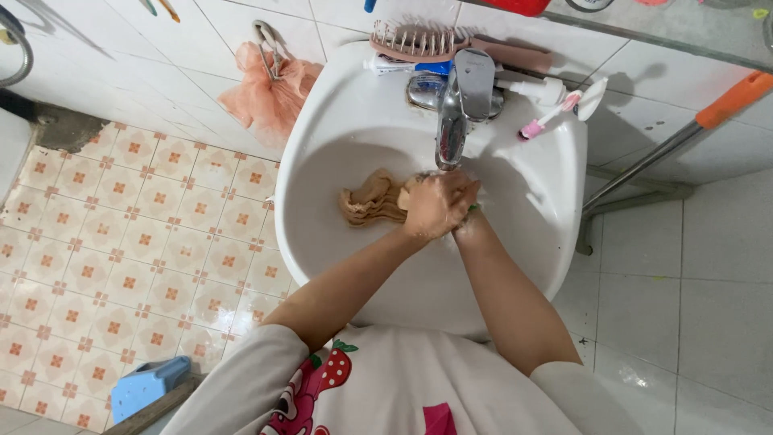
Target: Hand-washing a small tan piece of cloth in a bathroom sink with running water.
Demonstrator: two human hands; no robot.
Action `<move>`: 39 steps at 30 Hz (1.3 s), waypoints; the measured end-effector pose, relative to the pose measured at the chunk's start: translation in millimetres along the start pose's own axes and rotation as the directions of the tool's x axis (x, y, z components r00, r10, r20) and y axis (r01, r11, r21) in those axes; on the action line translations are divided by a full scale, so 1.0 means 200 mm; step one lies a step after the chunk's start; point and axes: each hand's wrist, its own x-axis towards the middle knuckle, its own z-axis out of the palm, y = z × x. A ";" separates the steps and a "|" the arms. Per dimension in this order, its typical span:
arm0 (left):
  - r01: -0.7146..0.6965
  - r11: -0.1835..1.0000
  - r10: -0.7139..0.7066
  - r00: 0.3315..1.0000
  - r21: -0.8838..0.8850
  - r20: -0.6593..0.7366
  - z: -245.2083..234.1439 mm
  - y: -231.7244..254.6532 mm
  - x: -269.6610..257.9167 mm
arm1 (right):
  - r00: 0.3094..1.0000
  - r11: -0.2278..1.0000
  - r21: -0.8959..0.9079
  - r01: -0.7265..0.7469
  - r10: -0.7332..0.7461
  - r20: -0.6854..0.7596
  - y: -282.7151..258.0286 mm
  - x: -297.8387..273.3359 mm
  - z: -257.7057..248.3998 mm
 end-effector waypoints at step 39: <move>0.110 0.908 -0.237 0.931 0.404 0.278 -0.27 -0.23 0.11 | 0.991 -0.313 -0.944 -0.106 -0.106 -0.077 -0.44 -0.46 0.41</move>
